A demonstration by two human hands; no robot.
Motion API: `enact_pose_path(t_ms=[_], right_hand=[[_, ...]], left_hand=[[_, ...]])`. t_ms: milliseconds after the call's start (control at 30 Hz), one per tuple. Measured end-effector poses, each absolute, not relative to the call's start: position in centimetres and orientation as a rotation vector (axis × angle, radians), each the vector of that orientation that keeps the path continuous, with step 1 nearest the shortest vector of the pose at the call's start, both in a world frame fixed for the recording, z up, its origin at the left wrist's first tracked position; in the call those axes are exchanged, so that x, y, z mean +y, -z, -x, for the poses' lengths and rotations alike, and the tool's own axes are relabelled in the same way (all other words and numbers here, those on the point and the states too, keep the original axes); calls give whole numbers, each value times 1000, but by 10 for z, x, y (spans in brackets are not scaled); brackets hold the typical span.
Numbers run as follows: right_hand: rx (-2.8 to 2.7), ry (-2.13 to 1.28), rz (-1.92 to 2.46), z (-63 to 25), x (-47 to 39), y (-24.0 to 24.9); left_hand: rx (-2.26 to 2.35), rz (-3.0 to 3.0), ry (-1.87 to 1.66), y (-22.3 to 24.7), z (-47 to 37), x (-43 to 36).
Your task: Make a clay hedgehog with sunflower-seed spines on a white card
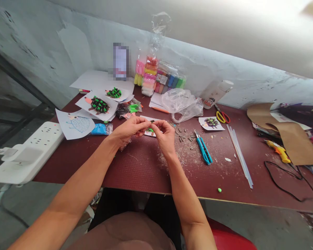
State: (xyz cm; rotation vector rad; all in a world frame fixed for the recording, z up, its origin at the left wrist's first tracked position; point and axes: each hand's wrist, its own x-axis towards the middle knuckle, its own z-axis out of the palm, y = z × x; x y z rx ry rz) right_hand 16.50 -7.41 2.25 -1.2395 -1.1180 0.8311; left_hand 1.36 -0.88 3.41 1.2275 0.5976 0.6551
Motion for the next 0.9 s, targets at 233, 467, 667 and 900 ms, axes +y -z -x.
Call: enact_pose_path(t_ms=[233,467,667,900], right_hand=[[-1185,-675,1227,-164,-74,-21],[-1163,-767,1234,-164,-75,-23],[-1145,-771,1266,-165,-76,-25],[-1148,-748,1302,-164,-76,-25]], left_hand=[[602,-1139,-689,-25,-18,-7],[676,-1117,-718,-29,-14,-4],[696,-1128,-722,-33,-10,-5],[720,-1193,-688,-37,-9,-7]])
